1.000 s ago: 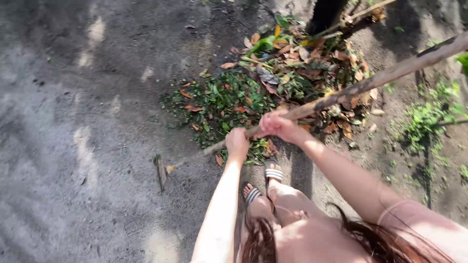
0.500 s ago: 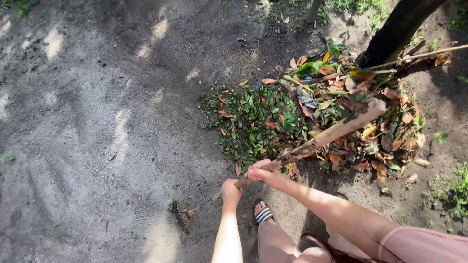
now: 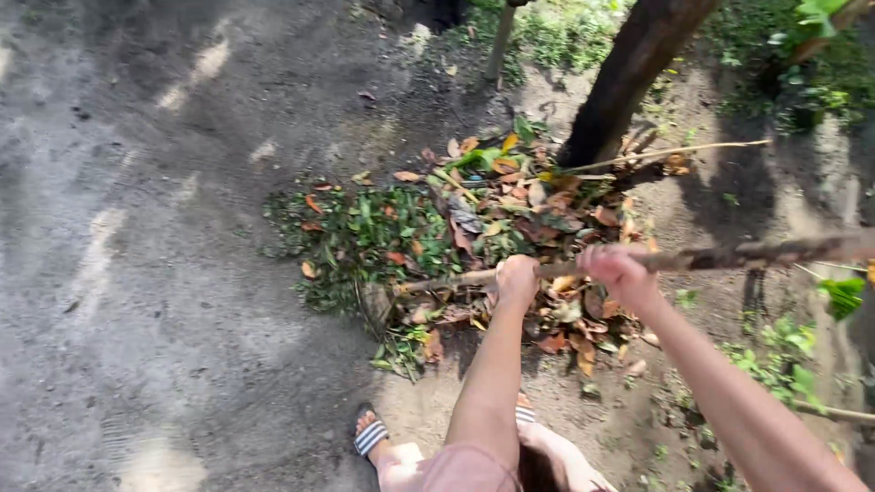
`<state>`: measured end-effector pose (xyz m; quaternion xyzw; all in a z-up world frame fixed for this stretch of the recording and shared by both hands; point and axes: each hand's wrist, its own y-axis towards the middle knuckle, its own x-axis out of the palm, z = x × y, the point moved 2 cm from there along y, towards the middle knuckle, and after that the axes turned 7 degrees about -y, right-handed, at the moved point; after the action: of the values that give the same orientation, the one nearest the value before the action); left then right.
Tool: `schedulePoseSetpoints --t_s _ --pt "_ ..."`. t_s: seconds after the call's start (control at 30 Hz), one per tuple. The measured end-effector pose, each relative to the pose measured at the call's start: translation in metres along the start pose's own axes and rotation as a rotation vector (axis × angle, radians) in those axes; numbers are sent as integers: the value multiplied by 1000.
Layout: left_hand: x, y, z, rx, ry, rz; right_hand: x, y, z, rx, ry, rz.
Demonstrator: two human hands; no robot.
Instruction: Raking leaves and debris on the ground outdoors.
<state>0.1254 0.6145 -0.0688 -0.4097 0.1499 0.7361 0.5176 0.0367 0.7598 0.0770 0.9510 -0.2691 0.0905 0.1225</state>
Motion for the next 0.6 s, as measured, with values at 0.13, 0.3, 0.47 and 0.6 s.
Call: schedulePoseSetpoints --t_s 0.13,0.3,0.47,0.6 --pt "-11 19 83 -26 -77 -2 -53 -4 -62 11 5 -21" --pt "-20 30 91 71 1 108 -57 7 -79 -57 138 122" --pt "-76 -9 37 -96 24 85 9 39 -42 -47 193 97" --pt "-136 -98 -9 -231 -72 154 105 43 0 -66 61 17"
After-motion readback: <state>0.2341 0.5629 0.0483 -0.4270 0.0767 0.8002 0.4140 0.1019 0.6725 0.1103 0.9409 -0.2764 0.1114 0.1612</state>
